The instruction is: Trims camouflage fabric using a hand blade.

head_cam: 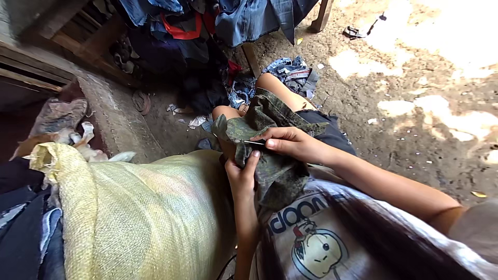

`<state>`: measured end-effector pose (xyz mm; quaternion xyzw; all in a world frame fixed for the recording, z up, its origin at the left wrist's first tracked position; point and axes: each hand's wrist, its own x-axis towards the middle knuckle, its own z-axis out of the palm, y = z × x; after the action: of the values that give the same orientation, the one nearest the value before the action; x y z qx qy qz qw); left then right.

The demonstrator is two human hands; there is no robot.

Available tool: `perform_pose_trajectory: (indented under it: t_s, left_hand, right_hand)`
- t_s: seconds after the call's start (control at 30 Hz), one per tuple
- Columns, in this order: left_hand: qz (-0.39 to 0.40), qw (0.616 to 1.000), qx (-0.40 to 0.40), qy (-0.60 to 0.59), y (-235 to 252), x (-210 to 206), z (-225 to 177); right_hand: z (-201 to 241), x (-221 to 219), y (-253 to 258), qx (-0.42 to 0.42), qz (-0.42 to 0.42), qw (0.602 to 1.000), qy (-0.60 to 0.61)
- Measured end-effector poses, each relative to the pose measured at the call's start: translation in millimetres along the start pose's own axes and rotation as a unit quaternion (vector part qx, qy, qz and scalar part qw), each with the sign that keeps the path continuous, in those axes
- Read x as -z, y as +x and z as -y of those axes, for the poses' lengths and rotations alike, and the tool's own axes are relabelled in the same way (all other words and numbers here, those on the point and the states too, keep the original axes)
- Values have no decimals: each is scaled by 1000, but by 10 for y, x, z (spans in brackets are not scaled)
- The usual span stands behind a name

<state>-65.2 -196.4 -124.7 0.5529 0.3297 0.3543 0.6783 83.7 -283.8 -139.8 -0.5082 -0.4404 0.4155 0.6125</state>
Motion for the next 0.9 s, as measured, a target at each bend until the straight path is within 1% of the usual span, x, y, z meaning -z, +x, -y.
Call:
perform_pose_trajectory:
  t_s: [0.07, 0.1, 0.2, 0.27, 0.33, 0.37, 0.4, 0.43, 0.47, 0.5, 0.53, 0.57, 0.63, 0.7, 0.73, 0.8, 0.83, 0.9]
  left_hand:
    - [77, 996, -33, 32, 80, 119, -52]
    - [110, 991, -52, 61, 127, 171, -103]
    - [179, 974, -98, 99, 269, 245, -365]
    - [216, 966, -121, 71, 314, 231, -552]
    - [262, 953, -154, 6, 338, 178, -643]
    - [252, 953, -165, -30, 313, 120, -640]
    - [209, 961, -165, -77, 259, 39, -605]
    - [141, 970, -146, -134, 205, -58, -551]
    - [76, 972, -99, -198, 189, -125, -479]
    - [88, 965, -24, -245, 254, -40, -319]
    - [131, 961, 11, -242, 333, 62, -150]
    - [148, 966, 23, -213, 386, 124, -31]
    - [88, 978, 98, -159, 328, 46, -25]
    - [66, 976, 162, -132, 321, 46, 12]
    - [59, 977, 169, -116, 336, 68, 52]
    - [43, 985, 158, -58, 367, 136, 132]
    - [26, 988, 150, -24, 369, 179, 159]
    - [11, 986, 162, 26, 339, 268, 139]
  right_hand:
    - [50, 34, -1, 54, -7, 993, -103]
    - [84, 35, -3, 87, -16, 982, -166]
    - [272, 26, 29, 189, -68, 919, -340]
    - [496, 62, 69, 243, -79, 878, -406]
    - [712, 101, 102, 290, -85, 845, -441]
    - [788, 113, 110, 305, -87, 834, -451]
    - [832, 118, 108, 310, -87, 827, -460]
    - [832, 118, 95, 304, -87, 825, -468]
    - [789, 114, 72, 285, -83, 827, -477]
    - [706, 104, 44, 260, -78, 831, -485]
    - [593, 90, 14, 232, -71, 836, -492]
    - [464, 73, -13, 211, -65, 841, -494]
    - [223, 40, -66, 185, -51, 860, -473]
    - [46, 19, -107, 152, -35, 896, -415]
    - [-20, 14, -112, 127, -27, 920, -368]
    - [-95, 9, -92, 57, 0, 968, -244]
    - [-116, -8, -68, 22, 14, 985, -171]
    - [-153, -49, -17, -34, 23, 997, -58]
